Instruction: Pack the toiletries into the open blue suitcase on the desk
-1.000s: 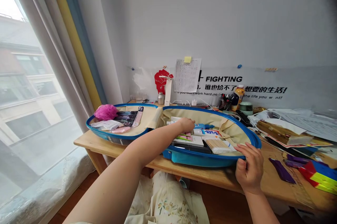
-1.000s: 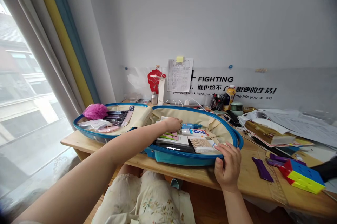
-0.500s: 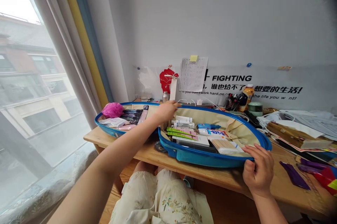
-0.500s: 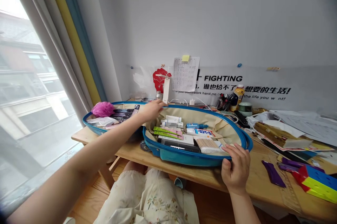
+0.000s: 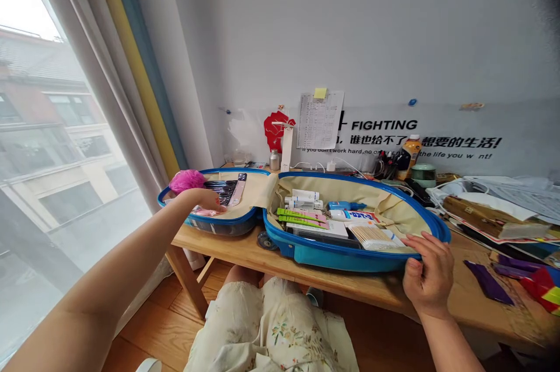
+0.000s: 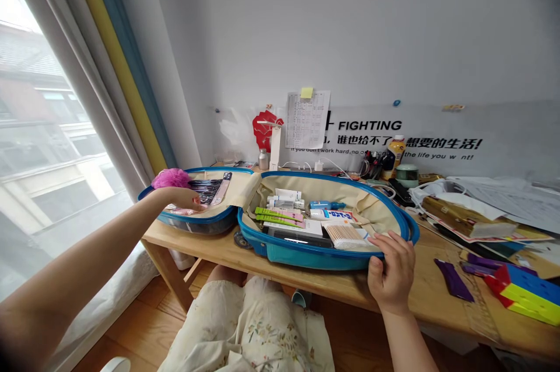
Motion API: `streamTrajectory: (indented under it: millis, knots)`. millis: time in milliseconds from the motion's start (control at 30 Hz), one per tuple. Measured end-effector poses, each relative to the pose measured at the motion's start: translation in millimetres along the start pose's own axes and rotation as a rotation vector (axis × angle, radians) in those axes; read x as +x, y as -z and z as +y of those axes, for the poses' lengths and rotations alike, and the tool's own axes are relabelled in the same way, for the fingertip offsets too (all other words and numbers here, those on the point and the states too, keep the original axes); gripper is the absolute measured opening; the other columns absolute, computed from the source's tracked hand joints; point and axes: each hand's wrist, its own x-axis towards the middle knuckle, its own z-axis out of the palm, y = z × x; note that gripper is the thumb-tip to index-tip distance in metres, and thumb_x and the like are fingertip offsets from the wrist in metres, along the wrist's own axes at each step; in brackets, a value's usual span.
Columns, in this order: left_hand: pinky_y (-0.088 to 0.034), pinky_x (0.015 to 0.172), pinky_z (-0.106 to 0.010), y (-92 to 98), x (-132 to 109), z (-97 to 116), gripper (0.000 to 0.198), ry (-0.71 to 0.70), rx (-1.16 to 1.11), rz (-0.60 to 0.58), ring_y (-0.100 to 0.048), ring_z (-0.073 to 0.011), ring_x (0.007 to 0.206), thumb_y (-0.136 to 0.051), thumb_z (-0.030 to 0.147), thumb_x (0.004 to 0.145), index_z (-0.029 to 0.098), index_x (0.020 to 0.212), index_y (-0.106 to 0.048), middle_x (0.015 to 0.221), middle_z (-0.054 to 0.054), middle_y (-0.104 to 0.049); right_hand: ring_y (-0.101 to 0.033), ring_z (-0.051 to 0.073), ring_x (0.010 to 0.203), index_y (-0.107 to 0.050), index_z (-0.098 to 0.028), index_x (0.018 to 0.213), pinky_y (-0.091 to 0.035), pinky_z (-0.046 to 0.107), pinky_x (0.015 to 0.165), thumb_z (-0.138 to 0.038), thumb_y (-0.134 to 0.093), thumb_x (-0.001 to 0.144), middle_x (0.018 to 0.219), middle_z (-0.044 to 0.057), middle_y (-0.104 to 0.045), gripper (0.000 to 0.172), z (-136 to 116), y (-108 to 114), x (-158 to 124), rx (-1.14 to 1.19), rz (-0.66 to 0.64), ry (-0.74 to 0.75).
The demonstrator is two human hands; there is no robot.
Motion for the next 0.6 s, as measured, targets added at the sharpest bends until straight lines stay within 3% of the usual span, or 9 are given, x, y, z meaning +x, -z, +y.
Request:
streamTrajectory:
  millis: [100, 233, 367, 467, 600]
  knots:
    - [-0.049, 0.088, -0.027, 1.9, -3, 0, 0.06, 0.0, 0.01, -0.074, -0.068, -0.029, 0.105, -0.069, 0.073, 0.067, 0.022, 0.099, -0.076, 0.114, -0.011, -0.074, -0.06, 0.03, 0.112, -0.061, -0.019, 0.106, -0.043, 0.049, 0.098, -0.039, -0.037, 0.098, 0.099, 0.012, -0.067, 0.032, 0, -1, 1, 0.004, 0.016, 0.006]
    - [-0.05, 0.091, -0.032, 5.0, -9, 3, 0.072, 0.034, 0.079, -0.097, -0.066, -0.0338, 0.109, -0.076, 0.071, 0.057, 0.022, 0.109, -0.074, 0.119, -0.013, -0.072, -0.06, 0.03, 0.112, -0.061, -0.019, 0.104, -0.043, 0.05, 0.098, -0.04, -0.038, 0.098, 0.099, 0.012, -0.067, 0.032, -1, -2, 1, 0.015, 0.028, -0.004]
    - [-0.051, 0.09, -0.037, 3.6, -15, 9, 0.048, 0.084, 0.133, -0.077, -0.068, -0.0353, 0.102, -0.078, 0.054, 0.061, 0.019, 0.094, -0.078, 0.102, -0.015, -0.076, -0.061, 0.03, 0.111, -0.062, -0.02, 0.1, -0.042, 0.051, 0.099, -0.042, -0.038, 0.098, 0.098, 0.011, -0.068, 0.033, -1, -2, 0, 0.021, 0.022, -0.042]
    - [-0.052, 0.088, -0.041, 8.9, -21, 12, 0.036, 0.126, 0.146, 0.021, -0.067, -0.0363, 0.104, -0.068, 0.042, 0.073, 0.017, 0.097, -0.077, 0.105, -0.018, -0.074, -0.061, 0.03, 0.111, -0.062, -0.02, 0.1, -0.042, 0.05, 0.098, -0.044, -0.038, 0.098, 0.098, 0.011, -0.068, 0.035, -1, -2, 0, 0.013, 0.027, -0.046]
    - [-0.052, 0.088, -0.045, 29.9, -36, 20, 0.041, 0.185, 0.151, 0.259, -0.064, -0.0353, 0.111, -0.045, 0.036, 0.087, 0.018, 0.116, -0.069, 0.122, -0.018, -0.068, -0.061, 0.029, 0.111, -0.063, -0.02, 0.104, -0.042, 0.048, 0.099, -0.04, -0.039, 0.098, 0.1, 0.011, -0.068, 0.032, -3, -2, 1, 0.023, 0.039, -0.024]
